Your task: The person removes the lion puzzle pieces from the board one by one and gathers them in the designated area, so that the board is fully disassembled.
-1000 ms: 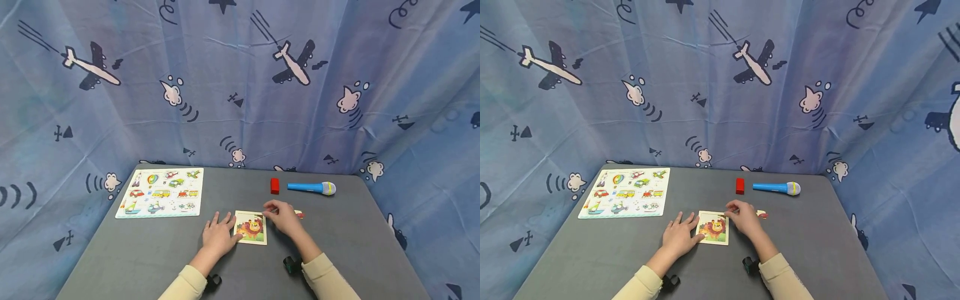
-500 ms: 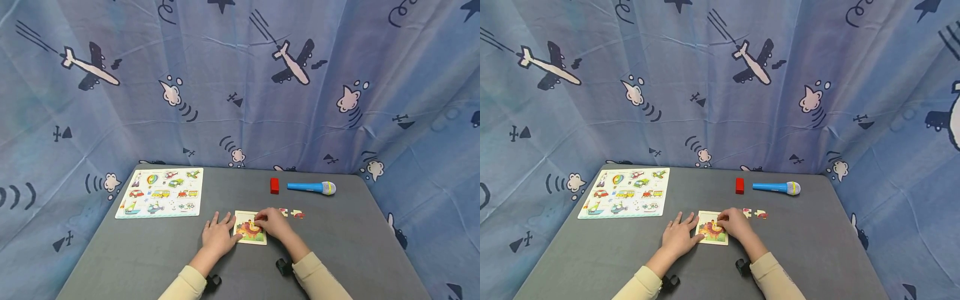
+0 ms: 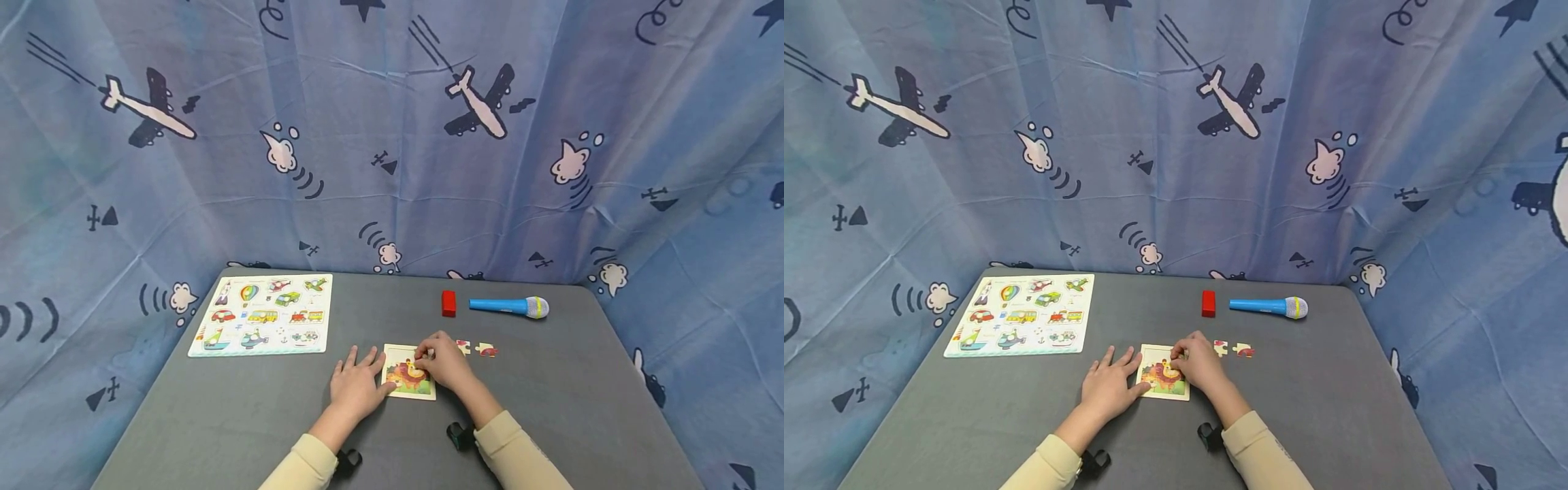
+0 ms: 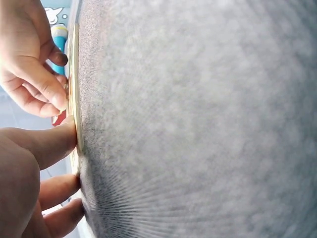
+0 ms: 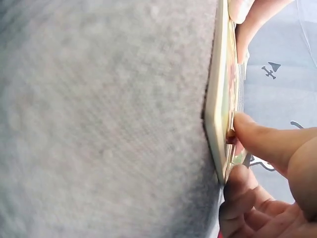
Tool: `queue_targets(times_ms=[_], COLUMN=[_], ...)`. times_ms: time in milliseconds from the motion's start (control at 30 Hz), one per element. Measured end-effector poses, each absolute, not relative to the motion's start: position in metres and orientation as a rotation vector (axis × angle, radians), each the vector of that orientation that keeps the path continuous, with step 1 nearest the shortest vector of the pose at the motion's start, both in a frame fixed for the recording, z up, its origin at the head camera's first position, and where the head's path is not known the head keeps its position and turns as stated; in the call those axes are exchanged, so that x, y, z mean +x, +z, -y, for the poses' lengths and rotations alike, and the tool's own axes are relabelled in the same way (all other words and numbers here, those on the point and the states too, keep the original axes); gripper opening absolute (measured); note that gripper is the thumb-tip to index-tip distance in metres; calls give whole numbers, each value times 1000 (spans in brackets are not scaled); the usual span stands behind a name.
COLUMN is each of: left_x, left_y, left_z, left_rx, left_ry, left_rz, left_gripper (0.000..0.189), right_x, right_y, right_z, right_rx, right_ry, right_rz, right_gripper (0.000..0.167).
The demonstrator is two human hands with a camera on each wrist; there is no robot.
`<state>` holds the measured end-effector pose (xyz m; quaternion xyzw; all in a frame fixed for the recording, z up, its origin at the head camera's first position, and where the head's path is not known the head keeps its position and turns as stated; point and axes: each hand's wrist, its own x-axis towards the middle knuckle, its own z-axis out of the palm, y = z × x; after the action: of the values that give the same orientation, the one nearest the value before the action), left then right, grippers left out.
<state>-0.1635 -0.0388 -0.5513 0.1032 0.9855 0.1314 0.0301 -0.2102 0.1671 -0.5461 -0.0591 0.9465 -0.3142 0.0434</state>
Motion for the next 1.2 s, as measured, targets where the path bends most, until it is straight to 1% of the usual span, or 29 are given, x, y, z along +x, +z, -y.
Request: queue_targets(times_ms=[167,300,333,467,533,867,1067,1200], left_x=[-163,-163,-163,-163,-163,-164,-163,-162], left_y=[-551,-550,-550,-550,-550,-549,-547,-546], left_z=[39,38,38,38,38,39,39,41], left_rx=[319,313,313,316,315,328,358,368], left_ry=[410,409,407,400,402,397,418,417], left_rz=[-3037,-3032,-3030,-3027,-3030,-3029,-3012,-2995], left_gripper=[68,68,68,68,68,67,68,73], right_x=[-211,-211,-211,-212,-213,-214,-214,-216], right_y=[-543,-539,-537,-530,-526,-521,-523,-529], right_z=[-168,-172,-173,-185,-193,-257,-296,-314], right_rx=[-176,-106,-77,34,85,139,135,126], right_ry=[-1026,-1178,-1233,-1381,-1435,-1467,-1486,-1433], right_rz=[-2893,-2874,-2856,-2793,-2759,-2773,-2782,-2812], right_gripper=[13,9,12,33,39,24,22,23])
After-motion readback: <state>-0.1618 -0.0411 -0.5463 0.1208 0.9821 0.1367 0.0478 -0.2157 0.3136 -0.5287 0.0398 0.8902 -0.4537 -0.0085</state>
